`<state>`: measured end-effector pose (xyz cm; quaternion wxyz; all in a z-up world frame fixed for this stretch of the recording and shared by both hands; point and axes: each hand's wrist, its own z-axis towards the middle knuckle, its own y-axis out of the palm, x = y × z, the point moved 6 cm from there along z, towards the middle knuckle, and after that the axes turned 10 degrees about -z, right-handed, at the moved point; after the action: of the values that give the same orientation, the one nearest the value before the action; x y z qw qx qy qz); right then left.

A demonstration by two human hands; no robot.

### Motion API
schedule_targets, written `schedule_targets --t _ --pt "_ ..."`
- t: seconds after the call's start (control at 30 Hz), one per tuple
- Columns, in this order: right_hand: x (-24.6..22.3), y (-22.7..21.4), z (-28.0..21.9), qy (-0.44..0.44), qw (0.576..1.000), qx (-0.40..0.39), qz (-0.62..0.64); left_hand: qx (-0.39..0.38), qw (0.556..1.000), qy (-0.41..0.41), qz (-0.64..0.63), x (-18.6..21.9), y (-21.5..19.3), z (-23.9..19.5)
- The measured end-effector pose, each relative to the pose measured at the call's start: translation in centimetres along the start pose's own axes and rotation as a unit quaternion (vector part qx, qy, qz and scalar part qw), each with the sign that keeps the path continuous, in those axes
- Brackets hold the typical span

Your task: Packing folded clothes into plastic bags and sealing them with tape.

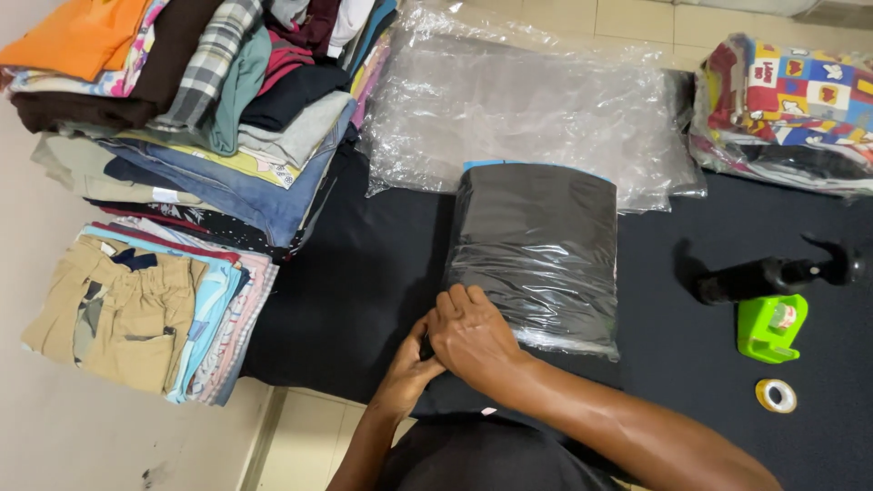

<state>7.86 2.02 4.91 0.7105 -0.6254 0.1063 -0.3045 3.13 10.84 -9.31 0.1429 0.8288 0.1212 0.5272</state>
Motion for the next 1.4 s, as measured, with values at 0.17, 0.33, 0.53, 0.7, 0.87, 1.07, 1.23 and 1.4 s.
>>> schedule_targets --t 0.17,0.33,0.53,0.7,0.87,1.07,1.23,1.4 --pt "-1.1 0.8 -0.4 0.016 0.999 0.015 0.034 -0.012 0.999 0.033 0.013 -0.3 0.3 0.7" --pt "-1.9 1.3 -0.8 0.029 0.997 0.020 0.065 -0.025 0.995 0.098 0.007 2.5 1.4 0.3" --pt "-2.5 1.2 -1.9 0.034 0.998 0.030 0.046 -0.007 0.991 0.125 0.047 -1.4 -0.9 1.6" --pt "-2.7 1.1 -2.4 0.044 0.997 0.033 0.051 0.022 0.981 0.177 0.080 -0.4 -0.9 0.9" --pt "0.3 -2.6 -5.1 0.042 0.982 0.066 0.174 -0.020 0.987 0.143 0.071 0.4 -0.8 0.7" --pt "6.6 -3.1 -14.1 0.197 0.950 0.121 0.209 -0.061 0.992 0.112 0.023 2.4 -0.4 0.6" --pt "9.0 -1.8 -18.8 0.334 0.919 0.108 0.178 -0.099 0.994 0.022 0.028 4.5 1.3 1.1" --pt "8.4 1.8 -20.3 0.391 0.901 0.158 0.107 -0.129 0.990 0.026 0.058 6.1 3.3 1.5"
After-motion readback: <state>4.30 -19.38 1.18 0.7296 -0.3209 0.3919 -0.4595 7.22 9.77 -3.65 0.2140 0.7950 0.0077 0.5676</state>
